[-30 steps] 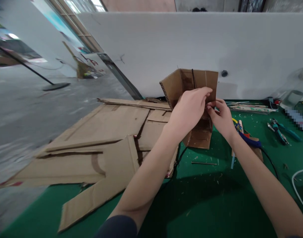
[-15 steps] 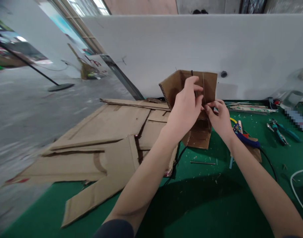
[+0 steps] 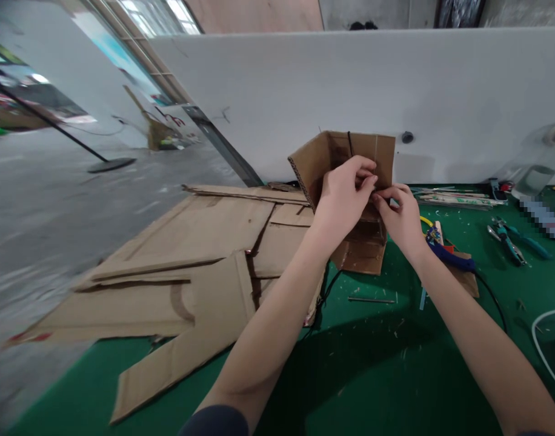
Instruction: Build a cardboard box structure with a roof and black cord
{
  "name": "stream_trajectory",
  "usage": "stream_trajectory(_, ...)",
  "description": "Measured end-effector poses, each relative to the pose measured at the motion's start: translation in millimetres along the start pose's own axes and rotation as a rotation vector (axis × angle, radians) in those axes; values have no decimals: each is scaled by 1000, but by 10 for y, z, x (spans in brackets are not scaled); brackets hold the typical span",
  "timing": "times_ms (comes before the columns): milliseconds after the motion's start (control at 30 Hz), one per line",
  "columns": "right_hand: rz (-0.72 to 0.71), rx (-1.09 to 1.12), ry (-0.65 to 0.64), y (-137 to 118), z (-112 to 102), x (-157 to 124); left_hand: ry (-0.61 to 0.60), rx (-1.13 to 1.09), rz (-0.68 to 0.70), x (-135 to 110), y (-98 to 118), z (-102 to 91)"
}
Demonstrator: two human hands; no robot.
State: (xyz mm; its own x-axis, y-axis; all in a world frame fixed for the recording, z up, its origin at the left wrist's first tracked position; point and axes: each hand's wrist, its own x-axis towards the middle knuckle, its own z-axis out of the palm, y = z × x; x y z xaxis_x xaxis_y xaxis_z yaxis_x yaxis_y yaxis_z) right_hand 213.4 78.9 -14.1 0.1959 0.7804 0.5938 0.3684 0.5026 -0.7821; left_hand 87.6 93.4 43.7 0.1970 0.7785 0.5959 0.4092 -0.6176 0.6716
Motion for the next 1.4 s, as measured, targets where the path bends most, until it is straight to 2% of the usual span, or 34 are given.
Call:
stream_trajectory(233, -17, -9, -13, 7, -11, 5, 8, -105, 0, 43, 29, 28)
stream_trajectory(400, -19, -64, -16, -33, -20, -3, -23, -197, -60, 59, 43, -8)
stream_trajectory(667, -37, -105, -25, -70, -25, -14, 35, -61, -50, 32, 152, -52)
stream_trajectory(1233, 15, -42, -9, -82, -31, -1, 47, -245, -52, 54, 53, 53)
stream_trajectory(1400, 59, 28, -86, -17, -85, 67, 27, -248, -35, 54, 35, 35)
